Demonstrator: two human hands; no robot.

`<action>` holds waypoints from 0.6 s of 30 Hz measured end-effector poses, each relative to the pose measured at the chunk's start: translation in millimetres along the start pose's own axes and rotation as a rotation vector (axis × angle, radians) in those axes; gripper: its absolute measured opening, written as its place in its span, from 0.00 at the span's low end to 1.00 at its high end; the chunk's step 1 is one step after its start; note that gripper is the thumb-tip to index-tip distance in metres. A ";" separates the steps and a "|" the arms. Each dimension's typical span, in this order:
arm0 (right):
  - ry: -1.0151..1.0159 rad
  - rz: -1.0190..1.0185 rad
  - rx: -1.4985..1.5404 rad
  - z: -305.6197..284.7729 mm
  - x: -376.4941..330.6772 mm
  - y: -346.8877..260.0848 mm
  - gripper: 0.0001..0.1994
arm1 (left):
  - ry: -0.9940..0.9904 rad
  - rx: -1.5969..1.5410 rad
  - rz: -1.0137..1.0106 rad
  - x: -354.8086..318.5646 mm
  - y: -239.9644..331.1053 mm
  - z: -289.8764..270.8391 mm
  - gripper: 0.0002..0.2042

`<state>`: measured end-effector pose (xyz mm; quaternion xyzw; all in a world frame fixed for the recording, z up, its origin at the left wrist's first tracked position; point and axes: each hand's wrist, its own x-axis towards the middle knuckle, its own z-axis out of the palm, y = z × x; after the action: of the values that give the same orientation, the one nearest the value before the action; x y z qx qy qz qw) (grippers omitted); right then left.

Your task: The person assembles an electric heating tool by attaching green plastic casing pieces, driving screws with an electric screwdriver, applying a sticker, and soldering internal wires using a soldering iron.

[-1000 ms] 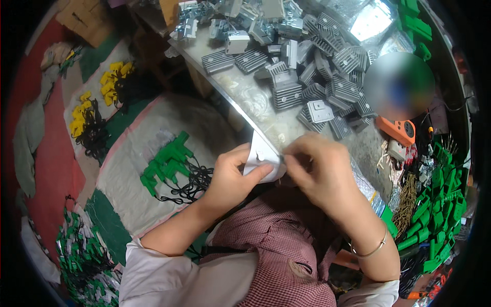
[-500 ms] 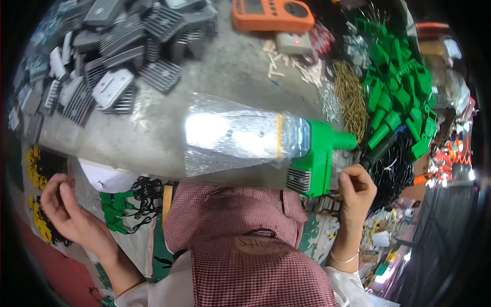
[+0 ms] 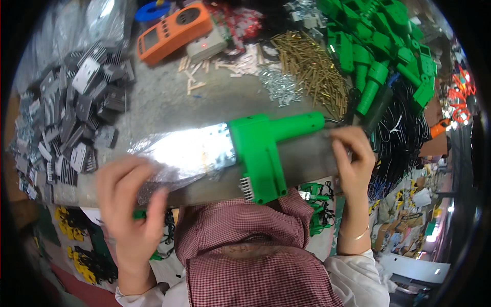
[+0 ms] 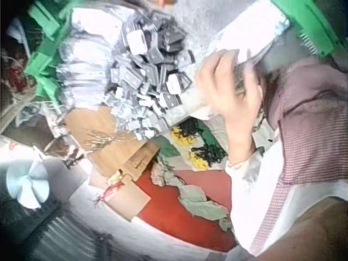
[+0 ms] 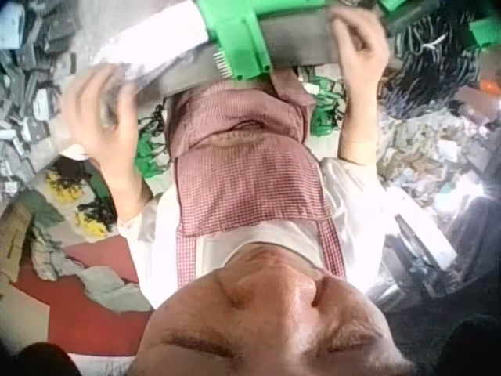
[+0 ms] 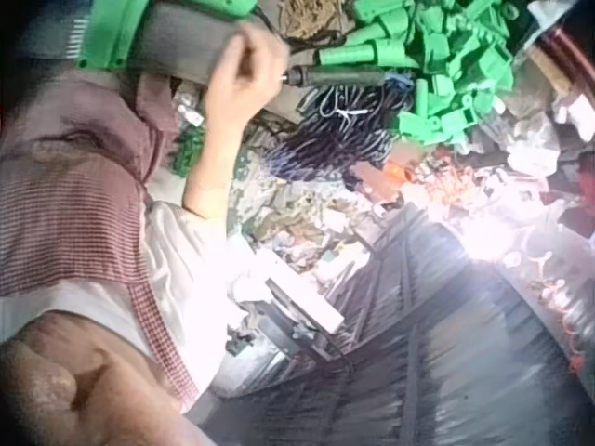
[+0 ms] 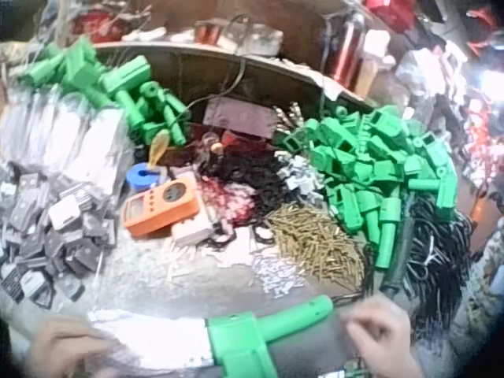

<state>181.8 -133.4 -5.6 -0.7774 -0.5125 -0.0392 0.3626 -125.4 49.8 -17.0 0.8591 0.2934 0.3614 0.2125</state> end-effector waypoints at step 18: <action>0.289 -0.372 -0.268 -38.9 78.0 62.8 0.14 | -0.515 0.082 0.308 146.0 115.6 78.9 0.30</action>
<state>282.5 -110.2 23.8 -0.6972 -0.5798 -0.2832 0.3123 56.6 48.5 71.0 0.9647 0.1106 0.1476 0.1878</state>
